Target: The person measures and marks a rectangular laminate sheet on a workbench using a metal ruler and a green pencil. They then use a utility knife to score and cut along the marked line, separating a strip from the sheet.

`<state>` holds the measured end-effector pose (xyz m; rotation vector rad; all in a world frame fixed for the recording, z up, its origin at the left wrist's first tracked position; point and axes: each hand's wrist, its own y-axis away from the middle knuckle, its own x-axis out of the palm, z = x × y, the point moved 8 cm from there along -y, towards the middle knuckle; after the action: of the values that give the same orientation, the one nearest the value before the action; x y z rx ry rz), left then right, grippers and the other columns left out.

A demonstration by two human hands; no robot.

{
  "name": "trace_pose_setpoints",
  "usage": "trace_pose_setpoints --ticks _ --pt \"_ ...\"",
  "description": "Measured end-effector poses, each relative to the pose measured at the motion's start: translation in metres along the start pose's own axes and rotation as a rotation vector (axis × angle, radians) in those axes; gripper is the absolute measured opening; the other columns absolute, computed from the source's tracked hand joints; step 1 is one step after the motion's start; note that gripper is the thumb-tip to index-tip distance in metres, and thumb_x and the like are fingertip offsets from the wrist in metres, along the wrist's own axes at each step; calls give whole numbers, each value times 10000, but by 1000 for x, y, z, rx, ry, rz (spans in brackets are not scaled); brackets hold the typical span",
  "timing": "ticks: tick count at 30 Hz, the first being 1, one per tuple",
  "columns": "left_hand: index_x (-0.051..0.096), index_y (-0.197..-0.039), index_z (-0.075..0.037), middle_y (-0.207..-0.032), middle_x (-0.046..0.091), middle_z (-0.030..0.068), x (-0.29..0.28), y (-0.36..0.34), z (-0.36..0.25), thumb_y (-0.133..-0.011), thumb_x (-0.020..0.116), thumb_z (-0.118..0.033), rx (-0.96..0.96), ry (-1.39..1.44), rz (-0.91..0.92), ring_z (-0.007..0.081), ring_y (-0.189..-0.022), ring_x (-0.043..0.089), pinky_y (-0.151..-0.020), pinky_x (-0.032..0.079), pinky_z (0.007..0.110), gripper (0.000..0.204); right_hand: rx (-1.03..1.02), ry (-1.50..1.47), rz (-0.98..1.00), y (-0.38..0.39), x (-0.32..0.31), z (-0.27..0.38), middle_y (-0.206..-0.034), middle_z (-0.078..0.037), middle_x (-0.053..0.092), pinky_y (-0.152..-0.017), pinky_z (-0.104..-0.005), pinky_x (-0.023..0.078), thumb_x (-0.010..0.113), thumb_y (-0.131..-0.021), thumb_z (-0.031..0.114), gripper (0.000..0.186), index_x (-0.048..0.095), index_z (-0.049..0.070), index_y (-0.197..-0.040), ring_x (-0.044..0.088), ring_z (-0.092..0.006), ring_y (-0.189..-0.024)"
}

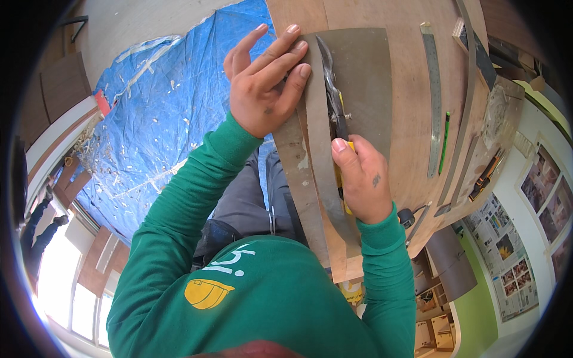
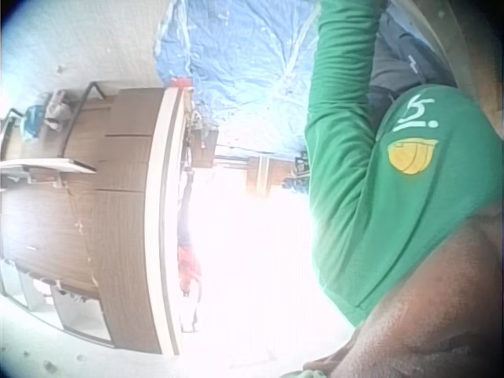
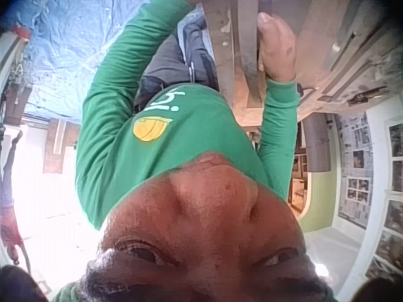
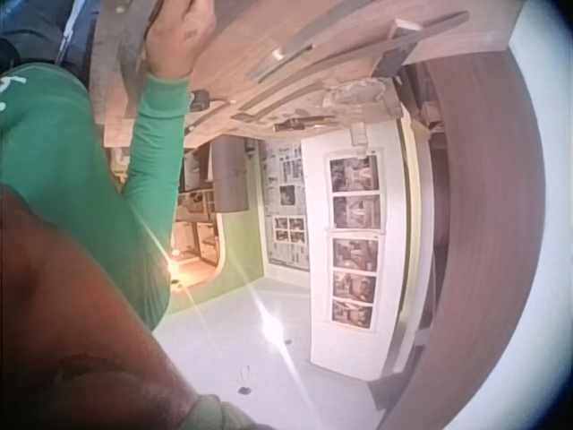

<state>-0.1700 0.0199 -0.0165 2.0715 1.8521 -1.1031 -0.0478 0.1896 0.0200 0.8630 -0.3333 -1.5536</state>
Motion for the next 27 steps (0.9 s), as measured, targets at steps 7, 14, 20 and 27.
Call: trace_pose_setpoints --ticks 7,14,20,27 --pt "811 -1192 -137 -1392 718 -4 -1 -1 -2 -885 807 -206 1 -7 10 324 -1399 512 -1161 302 452 315 4 -18 -10 0 0 -2 -741 -9 510 -624 -307 380 608 -1058 392 444 606 -22 -894 420 -106 -717" --pt "816 -1133 -175 -1374 722 -36 2 1 3 -888 778 -267 8 12 -21 299 -1407 496 -1157 268 516 264 27 -39 3 -5 3 2 -731 -13 491 -626 -317 378 594 -1064 402 460 600 -26 -895 417 -112 -714" --pt "814 -1158 -162 -1373 725 -26 2 1 3 -883 790 -246 -2 12 -23 305 -1406 499 -1163 273 492 289 17 25 -46 -6 3 -3 -720 -8 476 -625 -312 378 603 -1061 417 464 603 -15 -893 405 -103 -716" --pt "795 -1223 -143 -1395 717 -12 -2 -1 -2 -872 812 -215 -8 -4 -19 323 -1395 519 -1177 290 453 359 47 -156 -67 5 -17 -16 -840 -16 585 -682 -293 445 608 -1042 415 434 644 -18 -1033 523 -108 -756"
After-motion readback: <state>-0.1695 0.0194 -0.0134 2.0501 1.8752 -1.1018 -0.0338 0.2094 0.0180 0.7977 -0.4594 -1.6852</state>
